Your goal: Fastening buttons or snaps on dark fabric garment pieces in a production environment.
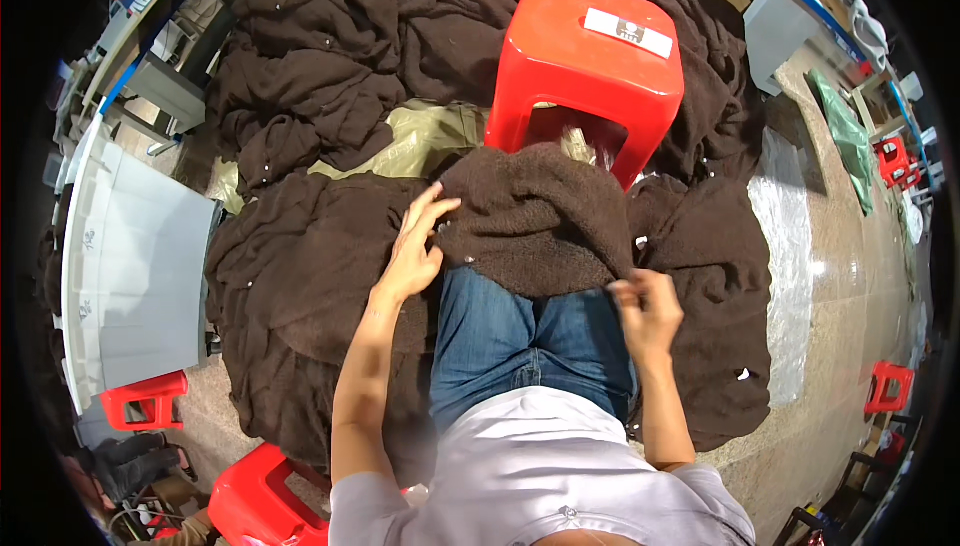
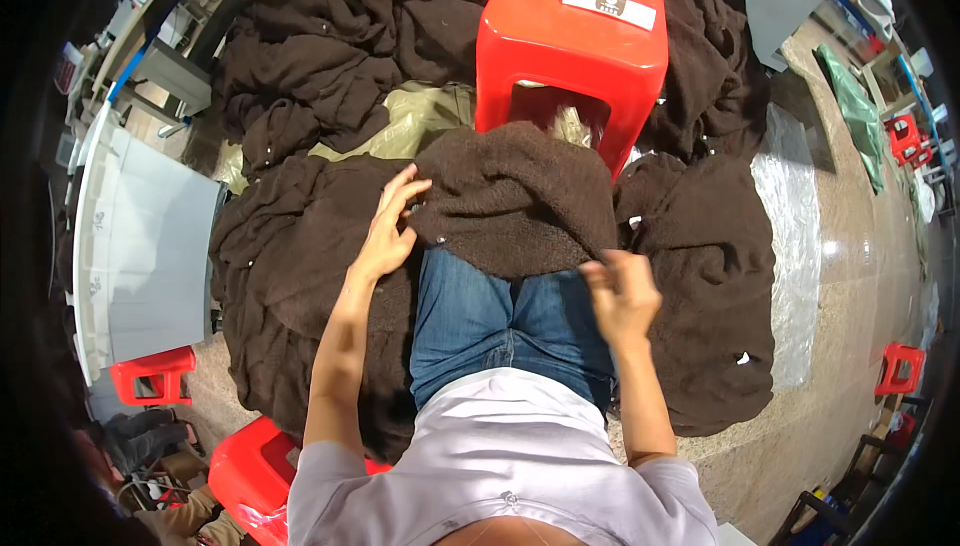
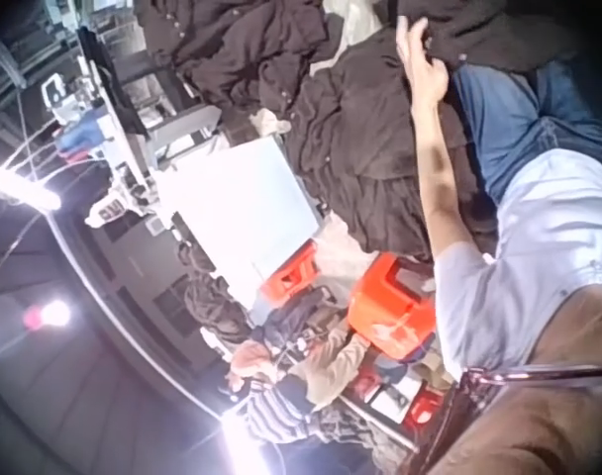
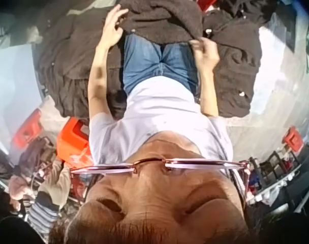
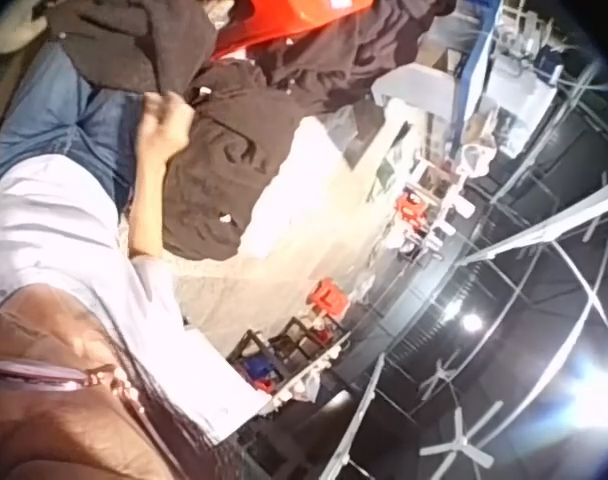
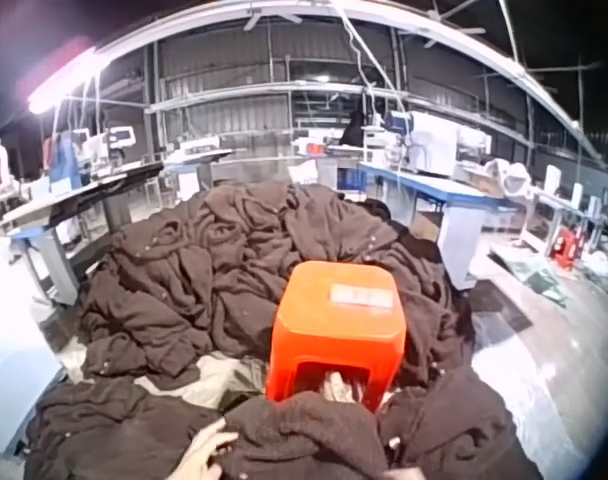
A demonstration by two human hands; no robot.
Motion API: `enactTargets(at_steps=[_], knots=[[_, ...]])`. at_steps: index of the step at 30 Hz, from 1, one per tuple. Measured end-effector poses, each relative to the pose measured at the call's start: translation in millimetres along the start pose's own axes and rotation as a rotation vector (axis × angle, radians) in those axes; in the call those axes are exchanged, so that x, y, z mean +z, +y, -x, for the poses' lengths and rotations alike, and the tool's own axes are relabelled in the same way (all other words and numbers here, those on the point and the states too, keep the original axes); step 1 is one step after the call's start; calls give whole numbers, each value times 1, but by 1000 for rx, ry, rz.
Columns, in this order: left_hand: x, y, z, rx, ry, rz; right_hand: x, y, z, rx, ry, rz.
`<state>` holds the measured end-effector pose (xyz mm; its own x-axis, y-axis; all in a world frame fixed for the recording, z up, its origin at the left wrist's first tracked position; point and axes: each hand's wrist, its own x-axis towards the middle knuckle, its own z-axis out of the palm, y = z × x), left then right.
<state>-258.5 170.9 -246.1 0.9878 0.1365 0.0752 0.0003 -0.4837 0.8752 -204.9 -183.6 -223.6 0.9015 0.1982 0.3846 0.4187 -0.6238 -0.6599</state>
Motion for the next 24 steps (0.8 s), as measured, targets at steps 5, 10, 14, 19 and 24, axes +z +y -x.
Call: enactTargets(at_steps=[5, 10, 14, 19, 24], knots=[[13, -31, -57, 162, 65, -169, 50, -17, -14, -32, -279, 144], [33, -81, -94, -173, 550, 327, 64, 25, -68, -108, 49, -109], [-21, -10, -141, -296, 886, 649, 23, 51, -146, 22, 336, -170], [-77, 93, -129, 440, 1068, -67, -11, 32, -192, 41, 511, -458], [-20, 97, -21, 456, 570, -423, -46, 105, -136, 200, 459, -520]])
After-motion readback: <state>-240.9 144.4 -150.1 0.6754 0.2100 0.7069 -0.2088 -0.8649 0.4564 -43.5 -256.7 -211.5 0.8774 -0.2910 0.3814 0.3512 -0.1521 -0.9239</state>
